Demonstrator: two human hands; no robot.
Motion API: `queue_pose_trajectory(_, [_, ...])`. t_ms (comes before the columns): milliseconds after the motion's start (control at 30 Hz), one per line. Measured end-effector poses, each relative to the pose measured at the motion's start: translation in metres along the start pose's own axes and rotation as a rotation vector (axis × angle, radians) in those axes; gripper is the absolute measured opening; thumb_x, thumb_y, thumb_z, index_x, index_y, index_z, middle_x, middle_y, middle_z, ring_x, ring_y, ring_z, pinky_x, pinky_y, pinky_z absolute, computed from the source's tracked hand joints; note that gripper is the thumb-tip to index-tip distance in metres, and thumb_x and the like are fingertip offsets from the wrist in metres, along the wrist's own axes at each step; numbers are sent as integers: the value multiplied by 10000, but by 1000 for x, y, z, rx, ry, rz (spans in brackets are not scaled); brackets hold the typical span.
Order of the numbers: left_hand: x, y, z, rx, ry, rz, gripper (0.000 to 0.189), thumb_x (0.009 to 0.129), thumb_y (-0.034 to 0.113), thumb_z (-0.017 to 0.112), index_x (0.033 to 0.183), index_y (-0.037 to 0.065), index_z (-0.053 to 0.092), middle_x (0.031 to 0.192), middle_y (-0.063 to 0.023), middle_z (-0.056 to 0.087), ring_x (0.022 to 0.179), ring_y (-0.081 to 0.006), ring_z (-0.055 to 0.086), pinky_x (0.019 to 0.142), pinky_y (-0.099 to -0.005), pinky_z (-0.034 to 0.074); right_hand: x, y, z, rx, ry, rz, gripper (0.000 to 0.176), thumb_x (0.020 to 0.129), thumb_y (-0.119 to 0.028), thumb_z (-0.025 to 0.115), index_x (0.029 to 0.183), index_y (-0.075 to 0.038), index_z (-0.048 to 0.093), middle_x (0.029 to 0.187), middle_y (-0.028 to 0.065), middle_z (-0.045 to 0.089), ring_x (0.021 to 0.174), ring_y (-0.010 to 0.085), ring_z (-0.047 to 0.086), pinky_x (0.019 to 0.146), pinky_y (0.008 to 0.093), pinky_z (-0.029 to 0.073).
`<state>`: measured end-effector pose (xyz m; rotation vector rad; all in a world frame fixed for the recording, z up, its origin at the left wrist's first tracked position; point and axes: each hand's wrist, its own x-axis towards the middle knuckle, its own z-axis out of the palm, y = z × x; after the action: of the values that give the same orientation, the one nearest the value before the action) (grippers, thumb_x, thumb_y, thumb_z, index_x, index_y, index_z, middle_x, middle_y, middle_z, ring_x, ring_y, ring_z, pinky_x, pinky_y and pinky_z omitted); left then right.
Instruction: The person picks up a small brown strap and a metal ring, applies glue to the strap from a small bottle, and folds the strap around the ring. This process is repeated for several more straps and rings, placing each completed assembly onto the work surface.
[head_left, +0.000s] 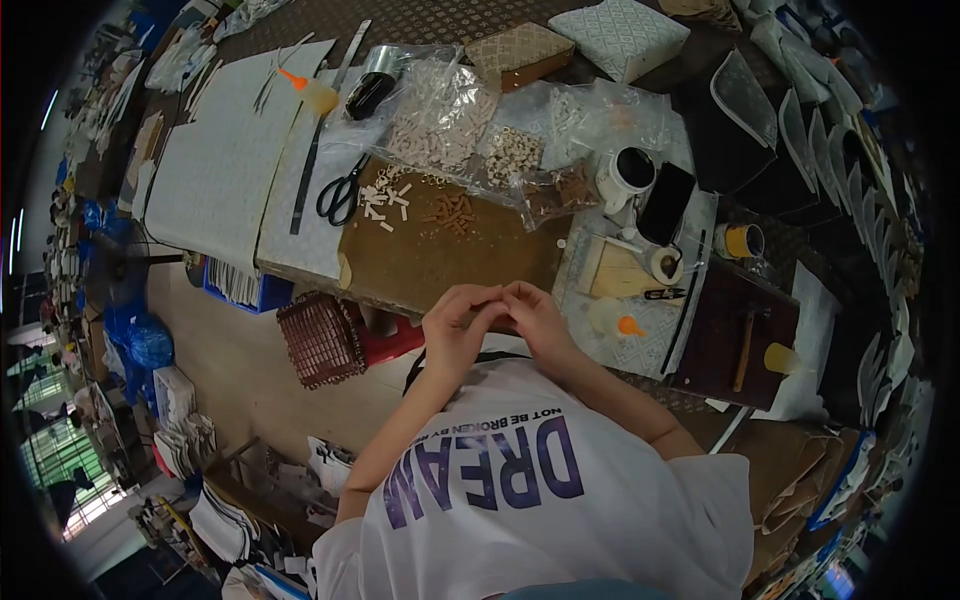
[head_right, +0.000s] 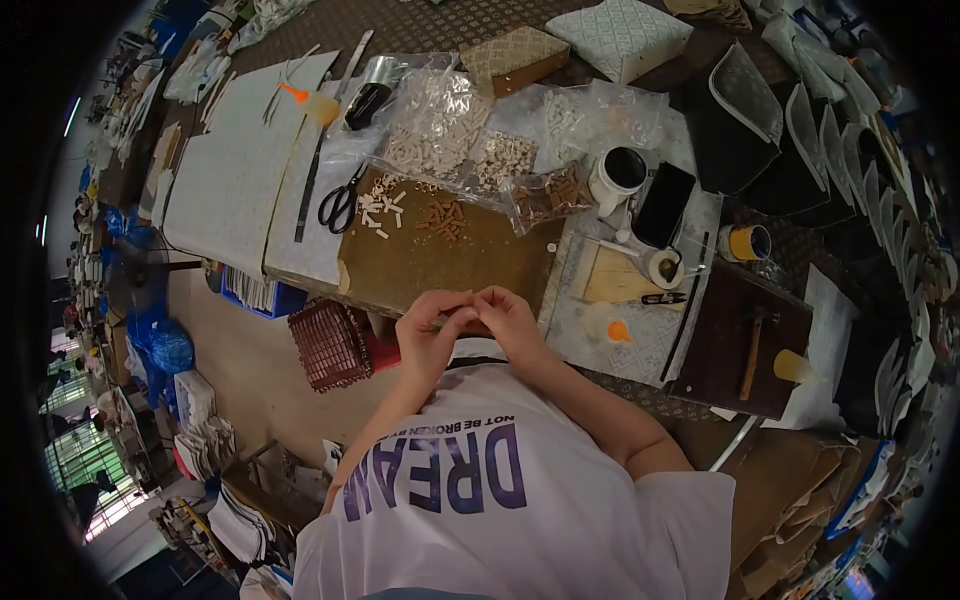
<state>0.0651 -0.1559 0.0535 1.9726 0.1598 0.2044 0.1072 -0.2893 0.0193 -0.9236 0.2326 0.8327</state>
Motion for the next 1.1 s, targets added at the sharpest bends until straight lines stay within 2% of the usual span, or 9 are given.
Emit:
queue_pose_trajectory(100, [-4, -12, 0, -37, 49, -148, 206, 846, 44, 607, 1041, -7, 567, 759, -33, 606, 763, -112, 576, 671, -237, 473, -3, -2, 3, -333, 18, -46, 174, 898, -184, 560, 928, -13, 567, 874, 45, 602, 761, 99, 573, 740, 242, 480])
queue_pose_trajectory(200, [2, -19, -1, -158, 166, -191, 102, 908, 89, 520, 888, -10, 529, 712, -54, 560, 652, -112, 562, 576, -233, 471, -5, -11, 12, -224, -47, 32, 164, 909, -184, 546, 913, -22, 565, 864, 36, 592, 760, 106, 566, 742, 254, 477])
queue_pose_trajectory(300, [8, -23, -9, -489, 257, -303, 234, 975, 188, 396, 813, 26, 445, 635, -20, 461, 537, -86, 455, 502, -221, 415, 6, -8, 8, 307, -199, 88, 161, 924, -198, 523, 919, -42, 565, 866, 25, 574, 786, 120, 551, 758, 276, 468])
queue_pose_trajectory(333, [8, -21, -10, -550, 244, -312, 292, 997, 248, 326, 775, 71, 392, 602, 7, 359, 498, -78, 328, 462, -224, 321, 8, -10, 7, 377, -225, 119, 161, 928, -203, 514, 923, -49, 560, 862, 20, 561, 792, 123, 541, 765, 280, 463])
queue_pose_trajectory(500, [1, 6, -17, -586, 206, -357, 300, 988, 248, 369, 740, 81, 391, 586, 21, 364, 491, -60, 344, 452, -202, 317, 8, -21, 14, 570, -340, 213, 161, 944, -228, 481, 939, -74, 529, 845, 3, 504, 801, 124, 498, 786, 290, 446])
queue_pose_trajectory(700, [-10, 2, -11, -588, 211, -355, 314, 981, 256, 396, 724, 77, 414, 580, 37, 373, 496, -42, 353, 454, -196, 318, 2, -22, 22, 520, -260, 228, 164, 954, -260, 453, 894, -107, 452, 802, -19, 418, 759, 114, 434, 758, 273, 407])
queue_pose_trajectory(900, [-14, 0, -6, -611, 262, -335, 211, 961, 203, 458, 799, 71, 488, 648, 40, 437, 559, -25, 387, 500, -179, 325, -3, -14, 17, 544, -325, 173, 237, 963, -335, 411, 840, -133, 420, 738, -28, 345, 699, 112, 360, 680, 263, 344])
queue_pose_trajectory(1000, [-15, -9, 3, -573, 214, -368, 117, 938, 139, 501, 848, 66, 515, 696, 36, 468, 602, -23, 405, 534, -170, 331, -10, -22, 15, 482, -290, -4, 260, 968, -343, 394, 806, -140, 392, 712, -29, 302, 670, 110, 315, 651, 259, 310])
queue_pose_trajectory(1100, [-8, -21, 21, -510, -124, -386, 159, 922, 165, 540, 803, 60, 533, 640, 47, 464, 557, -27, 412, 493, -181, 341, -23, -45, 1, 460, -190, -234, 282, 976, -331, 374, 766, -144, 366, 692, -35, 303, 644, 116, 323, 646, 262, 316])
